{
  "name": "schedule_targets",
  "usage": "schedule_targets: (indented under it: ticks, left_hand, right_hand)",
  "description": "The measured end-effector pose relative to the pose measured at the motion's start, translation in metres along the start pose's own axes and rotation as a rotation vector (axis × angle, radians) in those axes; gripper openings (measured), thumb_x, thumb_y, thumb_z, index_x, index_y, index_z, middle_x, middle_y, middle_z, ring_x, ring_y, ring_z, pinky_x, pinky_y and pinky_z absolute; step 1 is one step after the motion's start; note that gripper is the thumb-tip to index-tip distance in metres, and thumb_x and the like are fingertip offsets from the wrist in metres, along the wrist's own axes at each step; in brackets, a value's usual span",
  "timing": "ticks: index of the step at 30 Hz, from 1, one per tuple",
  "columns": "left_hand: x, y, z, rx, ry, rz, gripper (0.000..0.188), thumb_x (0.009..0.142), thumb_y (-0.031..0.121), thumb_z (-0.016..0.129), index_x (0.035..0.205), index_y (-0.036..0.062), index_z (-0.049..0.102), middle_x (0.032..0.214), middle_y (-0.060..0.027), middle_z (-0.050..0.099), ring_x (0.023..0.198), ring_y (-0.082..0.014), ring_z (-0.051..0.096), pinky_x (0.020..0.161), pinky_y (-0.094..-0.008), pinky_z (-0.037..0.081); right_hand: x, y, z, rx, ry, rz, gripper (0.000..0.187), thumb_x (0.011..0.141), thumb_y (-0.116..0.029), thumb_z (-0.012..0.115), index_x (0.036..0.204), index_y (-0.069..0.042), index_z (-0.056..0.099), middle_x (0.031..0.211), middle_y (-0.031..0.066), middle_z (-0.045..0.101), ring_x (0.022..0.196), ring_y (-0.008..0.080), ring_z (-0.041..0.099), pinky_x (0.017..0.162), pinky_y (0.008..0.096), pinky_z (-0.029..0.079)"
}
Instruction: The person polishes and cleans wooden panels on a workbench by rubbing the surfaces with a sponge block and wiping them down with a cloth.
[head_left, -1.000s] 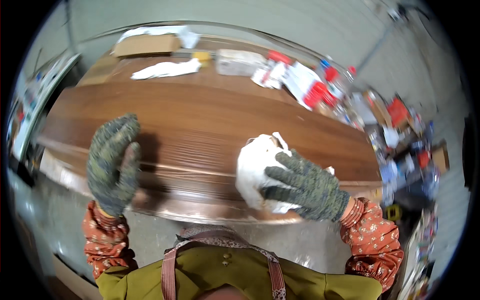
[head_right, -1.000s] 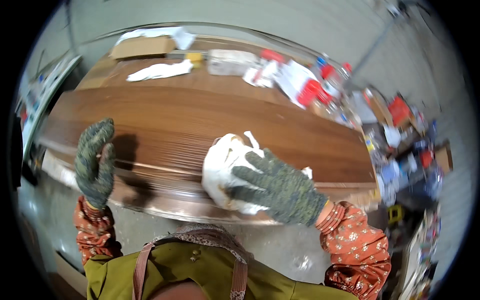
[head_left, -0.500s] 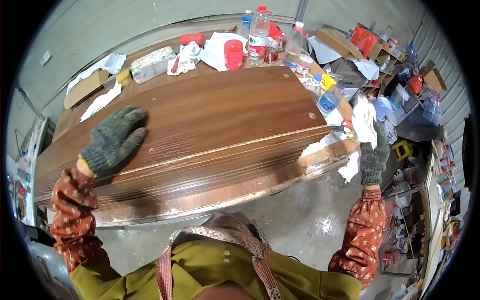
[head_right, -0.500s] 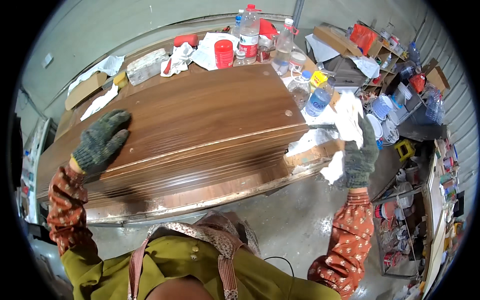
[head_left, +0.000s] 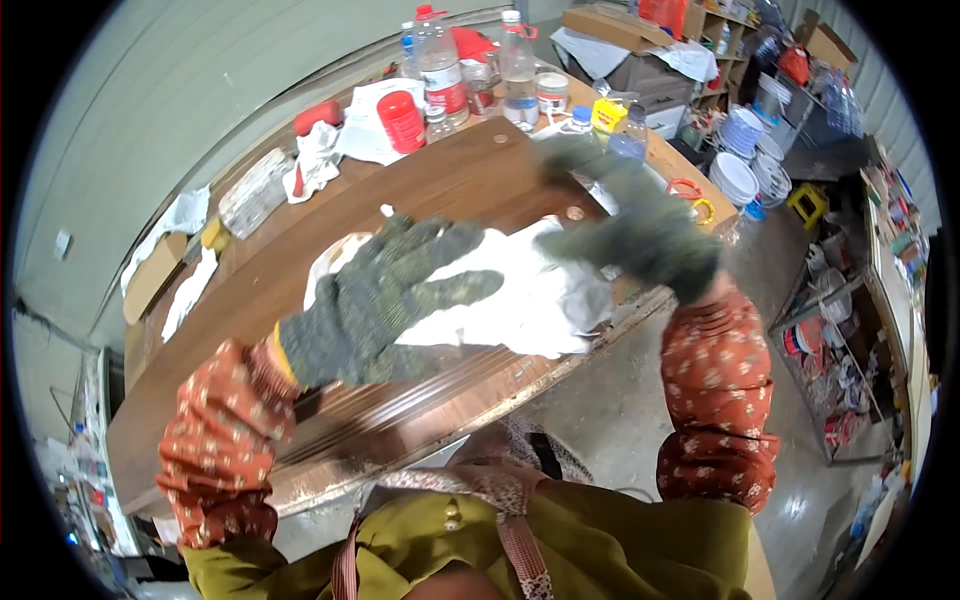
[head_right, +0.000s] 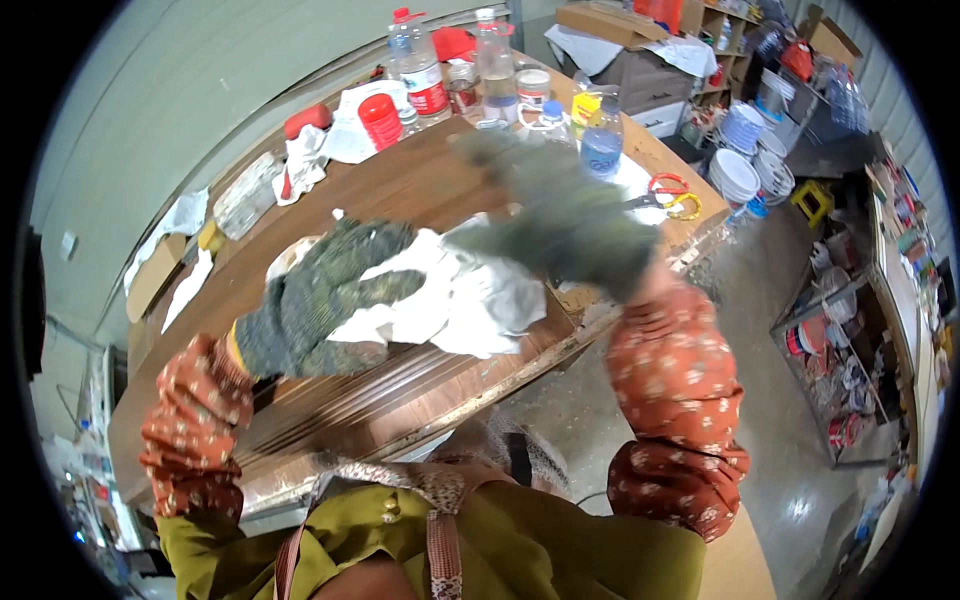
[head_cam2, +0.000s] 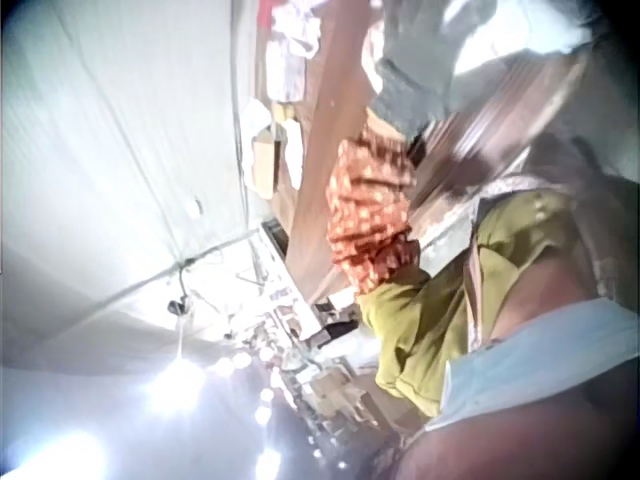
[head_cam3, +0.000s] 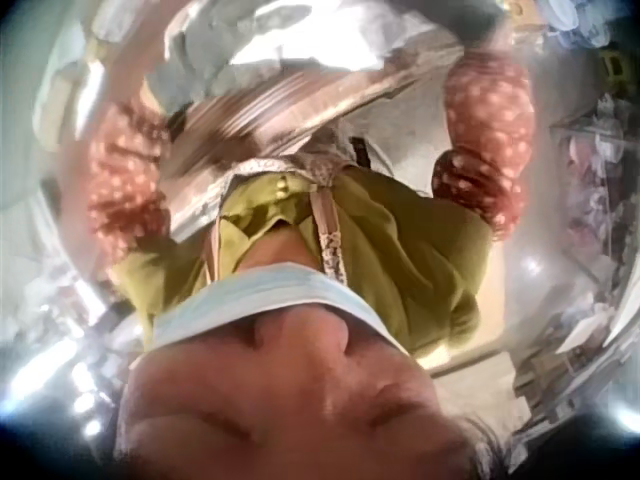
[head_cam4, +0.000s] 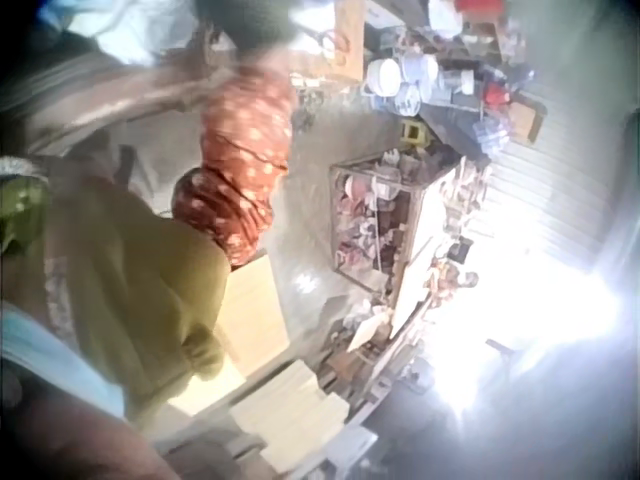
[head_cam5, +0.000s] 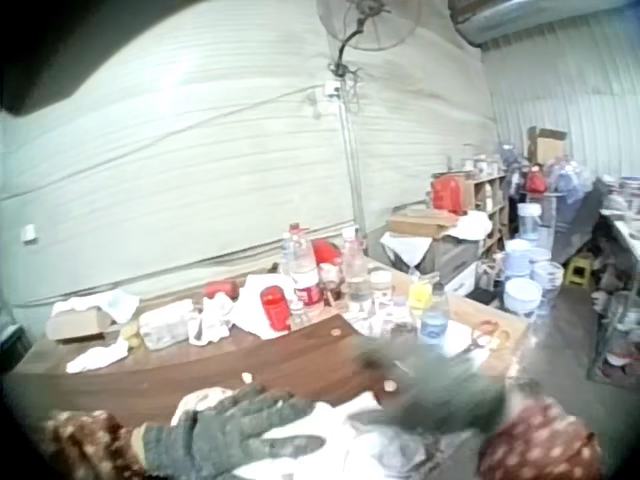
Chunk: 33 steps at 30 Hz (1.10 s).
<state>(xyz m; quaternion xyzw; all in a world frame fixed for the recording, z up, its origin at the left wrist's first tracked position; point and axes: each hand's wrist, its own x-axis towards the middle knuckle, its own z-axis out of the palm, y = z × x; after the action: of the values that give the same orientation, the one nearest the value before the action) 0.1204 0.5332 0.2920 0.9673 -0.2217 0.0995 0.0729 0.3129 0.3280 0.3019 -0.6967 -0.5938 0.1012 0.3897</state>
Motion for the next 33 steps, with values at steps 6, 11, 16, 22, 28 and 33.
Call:
schedule_targets:
  ticks: [6, 11, 16, 22, 28, 33]
  left_hand:
    - [-0.068, -0.012, -0.009, -0.233, 0.118, -0.278, 0.04, 0.086, 0.022, 0.059, 0.121, 0.0033, 0.052, 0.128, -0.0221, 0.051, 0.12, -0.0376, 0.049, 0.1, -0.0472, 0.036]
    - [-0.235, -0.009, -0.021, 0.133, 0.412, -1.038, 0.041, 0.09, 0.014, 0.057, 0.126, -0.0012, 0.047, 0.123, -0.0158, 0.052, 0.114, -0.0251, 0.049, 0.099, -0.0366, 0.038]
    - [-0.088, 0.02, -0.006, 0.298, 0.33, -1.285, 0.044, 0.09, 0.012, 0.056, 0.13, -0.0021, 0.044, 0.124, -0.0173, 0.053, 0.114, -0.0244, 0.049, 0.099, -0.0335, 0.036]
    - [0.057, 0.007, 0.02, 0.606, 0.097, -0.5, 0.036, 0.076, 0.011, 0.071, 0.109, 0.0045, 0.058, 0.119, -0.0228, 0.055, 0.107, -0.0426, 0.054, 0.094, -0.0487, 0.041]
    - [0.094, 0.004, 0.021, 0.159, 0.148, -0.763, 0.043, 0.077, 0.013, 0.068, 0.117, 0.0005, 0.055, 0.129, -0.0185, 0.053, 0.122, -0.0318, 0.049, 0.103, -0.0372, 0.035]
    - [0.003, 0.02, 0.015, 0.144, 0.423, -1.105, 0.041, 0.085, 0.016, 0.063, 0.122, 0.0004, 0.051, 0.121, -0.0189, 0.057, 0.112, -0.0276, 0.055, 0.096, -0.0364, 0.042]
  right_hand:
    - [-0.094, 0.109, -0.027, 0.27, 0.708, 0.412, 0.026, 0.087, -0.015, 0.064, 0.11, -0.003, 0.062, 0.098, 0.0067, 0.065, 0.089, 0.0139, 0.062, 0.077, 0.0256, 0.05]
    - [-0.104, 0.187, 0.018, 0.546, 0.516, 0.49, 0.024, 0.086, -0.02, 0.066, 0.102, -0.001, 0.062, 0.089, 0.009, 0.066, 0.082, 0.0143, 0.059, 0.074, 0.0292, 0.048]
    - [-0.105, 0.242, 0.025, 0.126, 0.316, 0.335, 0.023, 0.083, -0.02, 0.067, 0.097, -0.002, 0.066, 0.097, 0.0132, 0.067, 0.088, 0.0245, 0.064, 0.079, 0.0336, 0.05]
    - [-0.026, 0.222, 0.043, -0.144, -0.125, 0.147, 0.046, 0.081, -0.023, 0.064, 0.122, -0.008, 0.053, 0.113, 0.0153, 0.06, 0.1, 0.0313, 0.06, 0.088, 0.0424, 0.046]
    - [0.01, 0.192, 0.074, -0.272, -0.487, 0.163, 0.077, 0.066, -0.021, 0.073, 0.135, -0.023, 0.04, 0.138, 0.0145, 0.04, 0.114, 0.0373, 0.051, 0.092, 0.05, 0.042]
    - [0.008, 0.213, 0.079, -0.208, -0.349, 0.142, 0.064, 0.068, -0.022, 0.07, 0.127, -0.016, 0.047, 0.122, 0.0181, 0.048, 0.104, 0.0403, 0.054, 0.086, 0.0468, 0.047]
